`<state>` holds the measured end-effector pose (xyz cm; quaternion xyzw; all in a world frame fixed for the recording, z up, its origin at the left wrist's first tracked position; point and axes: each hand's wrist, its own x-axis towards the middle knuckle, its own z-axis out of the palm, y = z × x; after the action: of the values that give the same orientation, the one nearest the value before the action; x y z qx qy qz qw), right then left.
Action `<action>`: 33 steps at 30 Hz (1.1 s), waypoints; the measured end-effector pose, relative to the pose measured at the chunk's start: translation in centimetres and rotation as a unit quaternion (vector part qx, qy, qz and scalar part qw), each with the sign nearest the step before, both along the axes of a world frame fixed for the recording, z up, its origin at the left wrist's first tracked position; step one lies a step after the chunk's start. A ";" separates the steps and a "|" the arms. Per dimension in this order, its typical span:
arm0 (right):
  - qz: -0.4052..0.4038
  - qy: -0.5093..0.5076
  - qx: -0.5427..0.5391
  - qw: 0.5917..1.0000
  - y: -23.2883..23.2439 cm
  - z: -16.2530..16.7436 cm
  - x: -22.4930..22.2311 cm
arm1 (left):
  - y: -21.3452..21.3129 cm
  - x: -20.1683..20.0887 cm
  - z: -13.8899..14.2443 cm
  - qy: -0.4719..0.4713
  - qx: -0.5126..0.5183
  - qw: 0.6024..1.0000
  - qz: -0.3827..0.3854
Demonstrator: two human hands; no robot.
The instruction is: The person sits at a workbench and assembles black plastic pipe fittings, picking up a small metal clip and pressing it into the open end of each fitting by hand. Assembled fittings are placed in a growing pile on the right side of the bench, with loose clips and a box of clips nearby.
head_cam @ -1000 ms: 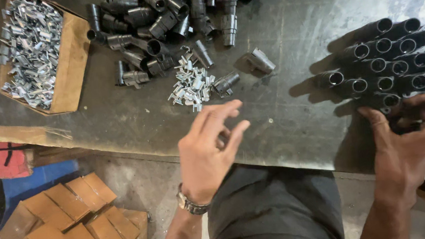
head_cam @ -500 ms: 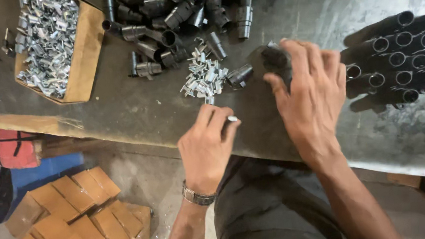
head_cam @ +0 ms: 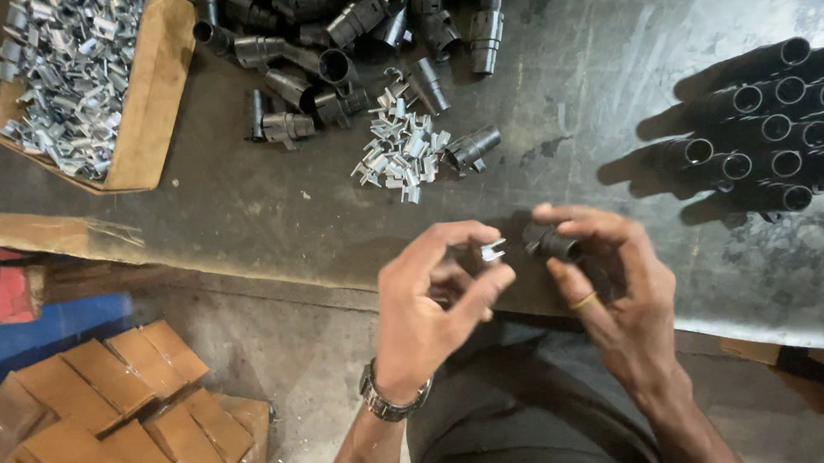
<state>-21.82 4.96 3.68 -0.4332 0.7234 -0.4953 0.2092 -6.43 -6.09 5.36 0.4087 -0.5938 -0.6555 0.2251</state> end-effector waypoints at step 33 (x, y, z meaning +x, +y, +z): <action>-0.047 -0.231 -0.114 0.965 3.8 -2.4 0.0 | 1.6 -2.9 1.0 -0.012 -0.217 0.972 -0.092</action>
<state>-21.78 8.73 1.28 -0.2935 0.6140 -0.6702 0.2960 -9.34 -4.48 6.36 0.3019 -0.7597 -0.5235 0.2402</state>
